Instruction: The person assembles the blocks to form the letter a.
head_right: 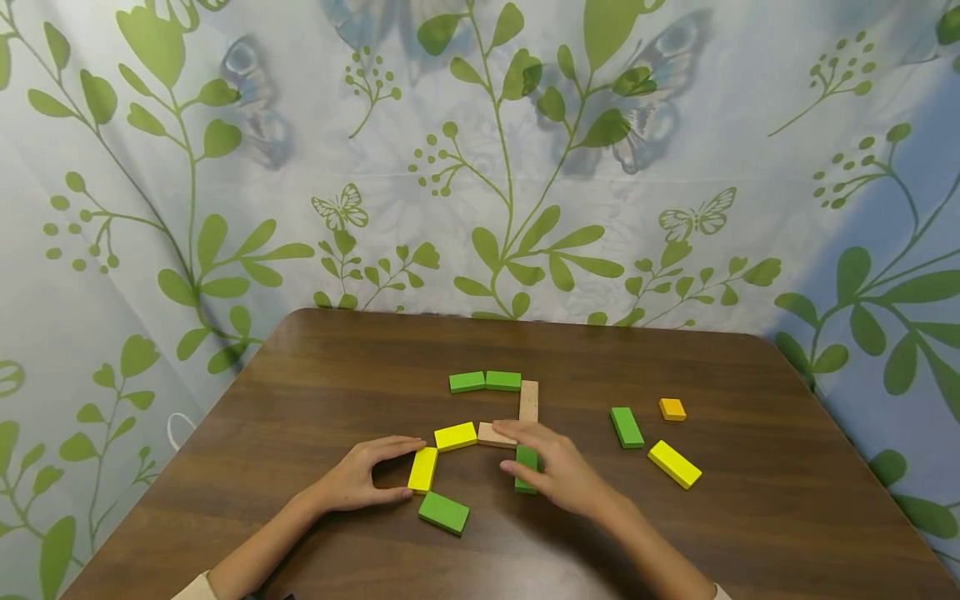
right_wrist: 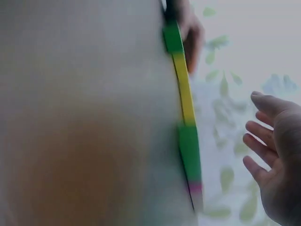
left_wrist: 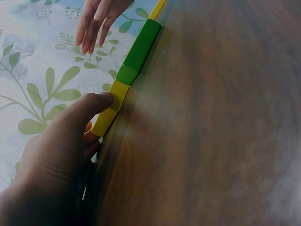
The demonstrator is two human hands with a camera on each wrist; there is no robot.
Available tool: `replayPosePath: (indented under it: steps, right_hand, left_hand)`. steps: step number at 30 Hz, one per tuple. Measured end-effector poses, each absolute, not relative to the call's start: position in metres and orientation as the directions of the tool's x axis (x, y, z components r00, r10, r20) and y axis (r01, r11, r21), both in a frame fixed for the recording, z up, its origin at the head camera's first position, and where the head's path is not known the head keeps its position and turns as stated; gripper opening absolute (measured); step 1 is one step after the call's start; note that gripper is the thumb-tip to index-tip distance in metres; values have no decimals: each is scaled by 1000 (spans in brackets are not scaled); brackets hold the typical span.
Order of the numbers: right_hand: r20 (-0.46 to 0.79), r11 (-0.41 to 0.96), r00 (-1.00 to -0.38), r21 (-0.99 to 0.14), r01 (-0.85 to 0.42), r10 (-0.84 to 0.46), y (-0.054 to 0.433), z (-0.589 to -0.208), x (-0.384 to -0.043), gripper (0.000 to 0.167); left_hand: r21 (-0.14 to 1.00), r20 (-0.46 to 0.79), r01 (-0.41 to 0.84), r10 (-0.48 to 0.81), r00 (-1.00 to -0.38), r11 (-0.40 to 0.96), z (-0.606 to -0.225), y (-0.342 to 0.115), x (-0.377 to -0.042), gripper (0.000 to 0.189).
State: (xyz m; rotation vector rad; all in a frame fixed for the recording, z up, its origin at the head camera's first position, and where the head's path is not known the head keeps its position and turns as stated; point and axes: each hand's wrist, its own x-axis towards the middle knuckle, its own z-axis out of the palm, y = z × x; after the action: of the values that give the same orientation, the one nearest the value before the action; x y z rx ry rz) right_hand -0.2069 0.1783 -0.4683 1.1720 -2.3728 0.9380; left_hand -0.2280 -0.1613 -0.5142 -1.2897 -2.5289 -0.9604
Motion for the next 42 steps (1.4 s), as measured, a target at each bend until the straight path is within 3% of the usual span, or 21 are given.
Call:
replayPosePath:
  steps: [11,19,28,36,42]
  right_hand:
    - [471,676,-807,-467,-570,-356,269,-470,-240,62]
    - [312,711,-896,-547,-442,-317,315,-480,-244,68]
    - [207,758,-923,-527,-384,-323,334,-489,-246,74]
    - [221,779,-926,-501,-378,-307,338,-493,-248,73]
    - [272,715,-897,-541,-442,-349,318,-477,-240,70]
  left_hand:
    - [484,384,763,679,-625,429,-511,-163,-229,62]
    - [480,391,770,683,-617,421,-510,-163,-231,61]
    - [483,377,763,684,-624,430,-507,-162,-232,61]
    - [482,380,763,681,-626,432,-508,-161,-231,61]
    - [480,388,765,678,-624,429,-510,-161,-231,61]
